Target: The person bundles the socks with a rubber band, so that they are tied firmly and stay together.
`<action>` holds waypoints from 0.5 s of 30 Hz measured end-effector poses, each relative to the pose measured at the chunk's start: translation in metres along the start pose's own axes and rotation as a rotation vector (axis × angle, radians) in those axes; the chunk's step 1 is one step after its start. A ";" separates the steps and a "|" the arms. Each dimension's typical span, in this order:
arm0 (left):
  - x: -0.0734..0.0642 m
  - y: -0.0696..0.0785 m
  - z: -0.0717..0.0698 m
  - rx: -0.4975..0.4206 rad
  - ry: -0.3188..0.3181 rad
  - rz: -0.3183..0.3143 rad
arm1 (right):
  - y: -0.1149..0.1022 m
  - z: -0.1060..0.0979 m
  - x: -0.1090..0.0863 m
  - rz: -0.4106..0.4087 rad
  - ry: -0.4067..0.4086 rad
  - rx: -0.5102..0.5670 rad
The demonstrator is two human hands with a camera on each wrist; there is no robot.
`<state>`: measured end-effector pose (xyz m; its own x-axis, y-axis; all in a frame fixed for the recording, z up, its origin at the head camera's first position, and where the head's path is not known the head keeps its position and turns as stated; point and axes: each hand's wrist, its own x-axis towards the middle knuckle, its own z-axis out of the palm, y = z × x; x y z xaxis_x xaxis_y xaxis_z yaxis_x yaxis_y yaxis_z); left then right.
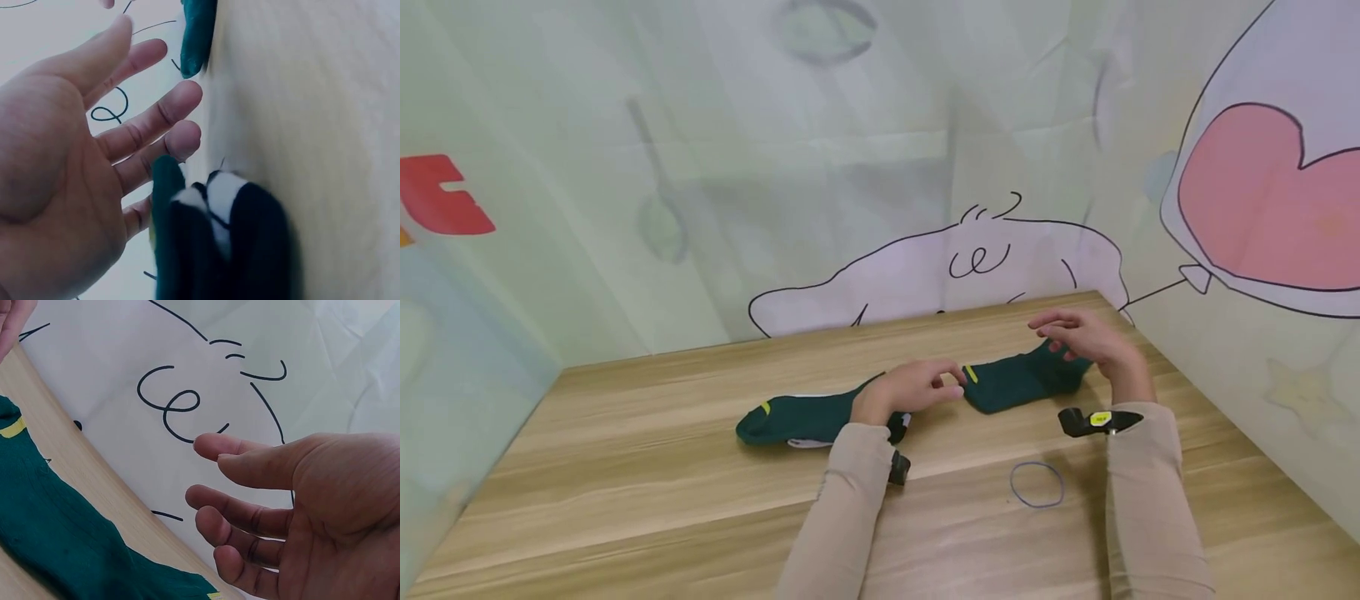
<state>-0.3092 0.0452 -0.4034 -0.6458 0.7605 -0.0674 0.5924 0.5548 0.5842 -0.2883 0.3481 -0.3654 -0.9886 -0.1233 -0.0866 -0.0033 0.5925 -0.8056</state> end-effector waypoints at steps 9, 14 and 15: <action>0.009 0.005 0.005 0.086 0.012 0.040 | 0.006 -0.006 0.000 -0.003 0.012 0.020; 0.011 0.006 0.008 0.104 -0.017 0.014 | 0.008 -0.007 0.000 0.010 0.015 0.025; 0.011 0.006 0.009 0.105 -0.022 0.008 | 0.009 -0.007 0.000 0.012 0.019 0.028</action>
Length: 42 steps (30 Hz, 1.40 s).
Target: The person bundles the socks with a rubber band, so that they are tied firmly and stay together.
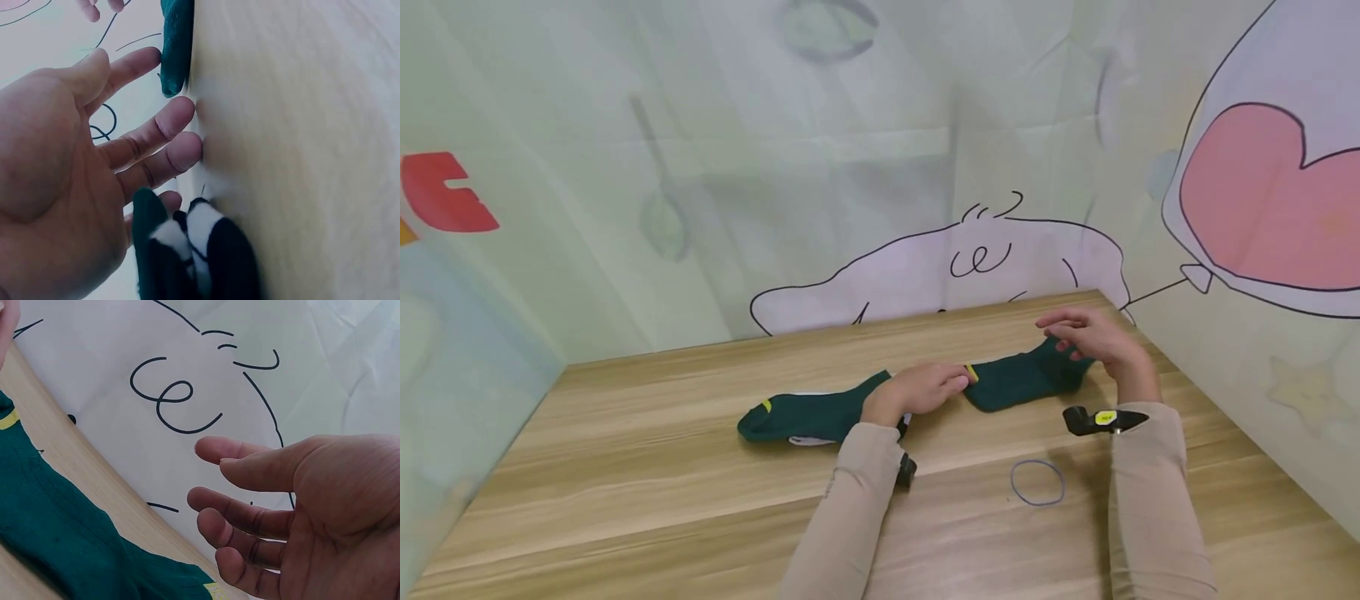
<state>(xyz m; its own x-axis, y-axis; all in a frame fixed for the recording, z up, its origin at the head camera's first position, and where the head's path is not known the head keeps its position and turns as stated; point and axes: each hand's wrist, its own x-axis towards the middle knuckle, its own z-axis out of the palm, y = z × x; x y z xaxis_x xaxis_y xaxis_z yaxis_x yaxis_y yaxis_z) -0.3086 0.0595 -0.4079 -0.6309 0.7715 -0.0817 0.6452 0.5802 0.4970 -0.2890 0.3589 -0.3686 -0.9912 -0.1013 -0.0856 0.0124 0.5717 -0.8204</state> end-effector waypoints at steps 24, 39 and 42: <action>-0.002 0.001 0.003 -0.029 -0.035 -0.004 | 0.022 -0.004 -0.004 -0.053 0.044 0.044; -0.008 -0.003 -0.002 -0.040 -0.024 -0.075 | 0.026 -0.002 -0.001 -0.009 0.041 0.062; -0.010 -0.002 -0.004 -0.036 -0.020 -0.080 | 0.028 -0.001 -0.001 0.022 0.041 0.049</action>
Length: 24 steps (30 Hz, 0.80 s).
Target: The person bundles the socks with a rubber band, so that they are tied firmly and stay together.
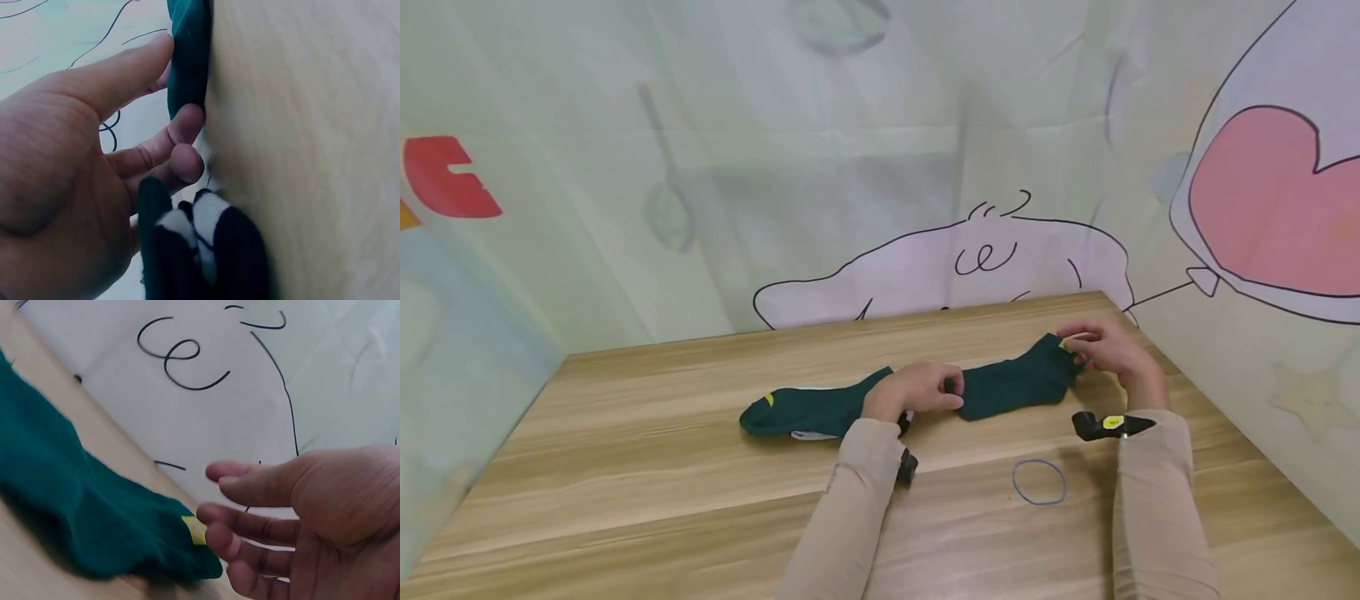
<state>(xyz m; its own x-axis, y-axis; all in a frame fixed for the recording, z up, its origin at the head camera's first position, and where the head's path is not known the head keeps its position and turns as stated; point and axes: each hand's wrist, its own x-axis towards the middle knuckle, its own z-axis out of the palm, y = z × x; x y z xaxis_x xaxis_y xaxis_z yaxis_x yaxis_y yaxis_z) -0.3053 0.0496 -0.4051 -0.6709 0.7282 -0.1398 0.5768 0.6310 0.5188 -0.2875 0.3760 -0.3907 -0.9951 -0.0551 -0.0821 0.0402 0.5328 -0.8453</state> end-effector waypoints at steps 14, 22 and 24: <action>0.000 -0.002 -0.002 0.041 0.037 -0.054 | 0.008 0.001 0.004 0.028 -0.009 -0.178; 0.003 -0.002 -0.001 0.077 0.079 -0.143 | 0.012 0.004 0.006 0.075 -0.003 -0.164; 0.003 -0.003 0.000 0.076 0.083 -0.161 | 0.013 0.005 0.007 0.095 0.002 -0.166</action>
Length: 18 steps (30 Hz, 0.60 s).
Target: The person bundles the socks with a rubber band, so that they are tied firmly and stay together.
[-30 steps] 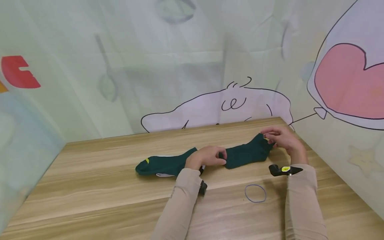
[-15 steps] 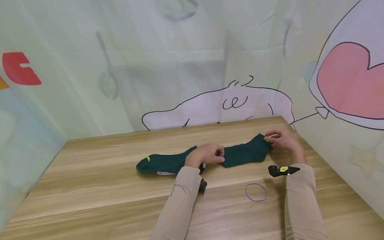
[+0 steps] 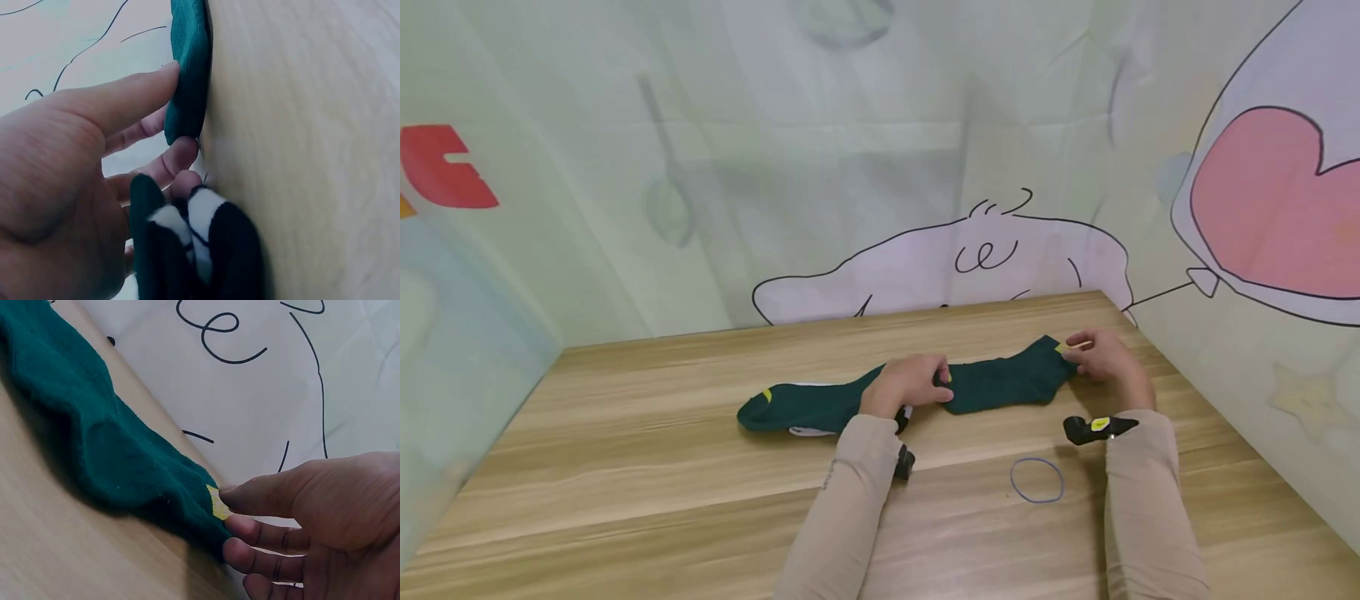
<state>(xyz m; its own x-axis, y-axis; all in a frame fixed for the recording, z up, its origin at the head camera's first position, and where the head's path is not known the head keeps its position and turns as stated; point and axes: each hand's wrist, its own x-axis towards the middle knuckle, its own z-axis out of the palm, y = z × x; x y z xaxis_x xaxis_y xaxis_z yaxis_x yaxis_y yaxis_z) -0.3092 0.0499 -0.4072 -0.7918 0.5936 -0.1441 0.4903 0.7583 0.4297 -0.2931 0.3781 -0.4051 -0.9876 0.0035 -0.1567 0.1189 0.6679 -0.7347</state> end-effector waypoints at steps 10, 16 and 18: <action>-0.002 0.001 -0.001 -0.012 -0.002 -0.120 | -0.001 0.003 0.002 0.075 0.002 -0.116; 0.001 0.000 0.000 0.027 -0.006 -0.105 | 0.002 0.004 0.002 0.078 0.009 -0.109; 0.001 -0.001 0.001 0.029 -0.007 -0.097 | 0.003 0.004 0.002 0.079 0.012 -0.102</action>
<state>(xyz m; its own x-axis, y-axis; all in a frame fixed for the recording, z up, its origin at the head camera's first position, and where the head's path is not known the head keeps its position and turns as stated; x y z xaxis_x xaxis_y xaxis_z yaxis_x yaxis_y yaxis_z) -0.3101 0.0505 -0.4086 -0.8336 0.5185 -0.1902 0.4217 0.8199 0.3872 -0.2946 0.3773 -0.4099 -0.9768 0.0682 -0.2031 0.1864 0.7376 -0.6490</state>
